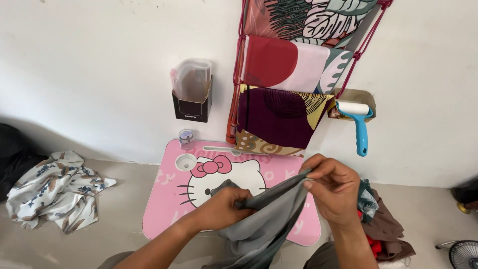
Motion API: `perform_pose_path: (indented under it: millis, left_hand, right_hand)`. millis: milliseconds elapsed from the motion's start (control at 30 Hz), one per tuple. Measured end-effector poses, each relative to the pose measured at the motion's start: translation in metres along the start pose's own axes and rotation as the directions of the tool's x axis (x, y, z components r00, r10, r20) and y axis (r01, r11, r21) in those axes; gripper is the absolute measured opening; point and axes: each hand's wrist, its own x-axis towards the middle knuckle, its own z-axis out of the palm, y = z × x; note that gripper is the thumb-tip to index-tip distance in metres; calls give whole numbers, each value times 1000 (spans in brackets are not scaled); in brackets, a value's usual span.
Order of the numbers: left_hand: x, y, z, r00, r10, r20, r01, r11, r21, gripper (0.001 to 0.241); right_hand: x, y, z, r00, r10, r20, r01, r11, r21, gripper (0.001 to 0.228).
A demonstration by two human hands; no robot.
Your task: The person folds a green piece of clothing and places it into a clear plastic bag, sealing it. They then pick up a grey piece of clothing, unfold it, and fold it neatly on the table.
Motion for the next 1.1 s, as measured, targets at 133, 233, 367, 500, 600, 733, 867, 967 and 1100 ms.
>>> perform_pose_path:
  millis: [133,233,367,500,600,733,867,967,1100]
  left_hand:
    - [11,-18,-3,1000,21,21,-23,996,89,23]
    - [16,-28,-8,997,-73,-1,73,986,147,13]
    - [34,-81,-24,979,-171,-113,194,949,250,16]
    - [12,-46,-36,891,-441,-112,447,894,37,12]
    - [10,-76,-40,865,-442,-237,490,846,212,6]
    - [16,-122,-47,865,-281,-415,485,678,552,8]
    - [8,-138,-55,829,-282,-483,549,573,608,9]
    - [-1,-135,-75,793,-320,-518,594,595,541,14]
    - [-24,-106,-99,776,-323,-541,610,603,514,20]
  right_hand:
    - [4,0,-16,994,-28,-107,46,983,177,14]
    - [0,-7,-25,985,-15,-174,48,981,189,12]
    - [-5,-12,-50,961,-25,-274,82,977,199,12]
    - [-14,-12,-73,943,-18,-332,80,981,175,12]
    - [-18,-21,-82,912,29,-409,44,985,168,11]
    - [-13,-33,-87,868,73,-490,53,970,237,7]
    - [-17,-34,-100,743,147,-653,0,975,220,8]
    - [-14,-25,-107,687,138,-714,-13,984,178,11]
    - [-19,2,-137,668,81,-740,-43,997,71,17]
